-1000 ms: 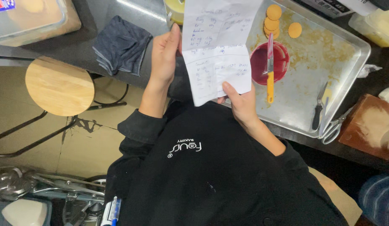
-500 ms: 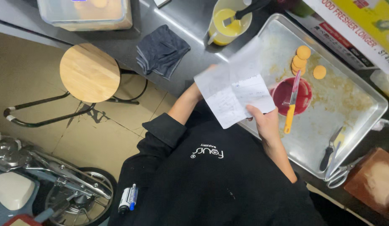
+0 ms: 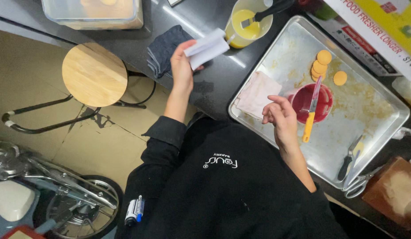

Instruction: The person stirs a yellow liquid in a plastic measuring pitcher with a spatula, then sets it aside and briefly reads a handwritten recipe sheet. They then hold a bowl of red glaze, stir and scrape it with a spatula and a knife, and squeeze coloring from a bottle into the bowl while continuing to stir.

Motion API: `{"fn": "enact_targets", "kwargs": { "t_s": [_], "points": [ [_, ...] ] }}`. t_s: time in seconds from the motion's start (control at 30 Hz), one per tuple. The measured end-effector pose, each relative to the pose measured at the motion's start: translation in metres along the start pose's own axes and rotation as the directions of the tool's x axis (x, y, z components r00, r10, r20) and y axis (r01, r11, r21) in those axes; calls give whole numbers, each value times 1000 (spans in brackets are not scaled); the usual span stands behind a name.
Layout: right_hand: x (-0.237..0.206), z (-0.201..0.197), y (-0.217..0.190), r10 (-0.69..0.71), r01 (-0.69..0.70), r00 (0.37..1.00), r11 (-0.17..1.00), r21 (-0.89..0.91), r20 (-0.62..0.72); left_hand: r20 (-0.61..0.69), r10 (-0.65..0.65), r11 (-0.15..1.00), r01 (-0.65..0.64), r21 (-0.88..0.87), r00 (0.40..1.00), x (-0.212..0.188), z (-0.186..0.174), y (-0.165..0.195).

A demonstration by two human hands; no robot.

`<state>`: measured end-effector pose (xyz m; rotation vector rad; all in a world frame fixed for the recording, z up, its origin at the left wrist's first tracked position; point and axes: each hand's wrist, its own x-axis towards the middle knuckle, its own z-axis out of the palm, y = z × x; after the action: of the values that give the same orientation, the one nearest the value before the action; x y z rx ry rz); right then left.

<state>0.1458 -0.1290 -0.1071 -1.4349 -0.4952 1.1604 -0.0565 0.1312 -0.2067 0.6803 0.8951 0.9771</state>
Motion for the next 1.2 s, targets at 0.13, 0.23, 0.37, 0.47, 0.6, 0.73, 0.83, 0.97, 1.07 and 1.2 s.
{"fn": "enact_targets", "kwargs": {
  "t_s": [0.13,0.23,0.37,0.47,0.6,0.73,0.83,0.97,1.07,1.2],
  "points": [
    [-4,4,7,21,-21,1000,999,-29,23,62,118,953,-95,-287,991,39,-22,22],
    [-9,7,8,-7,8,1000,995,-99,6,82,-136,962,151,-227,987,53,-26,30],
    [-21,10,7,-30,25,999,993,-118,-41,287,-90,969,17,248,954,47,-7,3],
    [-33,12,6,-36,20,995,987,-161,-92,400,41,873,-227,432,916,44,17,-27],
    [-48,14,10,-54,18,988,971,-239,-145,404,228,704,-437,560,886,49,42,-45],
    [-57,11,14,-45,13,986,981,-194,-162,362,292,737,-449,505,886,51,57,-48],
    [-61,2,11,-49,15,985,980,-199,-166,298,283,752,-404,521,912,36,61,-40],
    [-58,-17,-10,-134,84,971,966,-243,-198,314,278,626,-419,658,908,-10,61,-17],
    [-45,-28,-37,-199,156,959,965,-210,-201,462,330,529,-567,632,823,-52,63,3],
    [-22,-28,-77,-383,355,920,904,-238,-84,641,367,381,-738,558,674,-100,80,22]
  ]
}}
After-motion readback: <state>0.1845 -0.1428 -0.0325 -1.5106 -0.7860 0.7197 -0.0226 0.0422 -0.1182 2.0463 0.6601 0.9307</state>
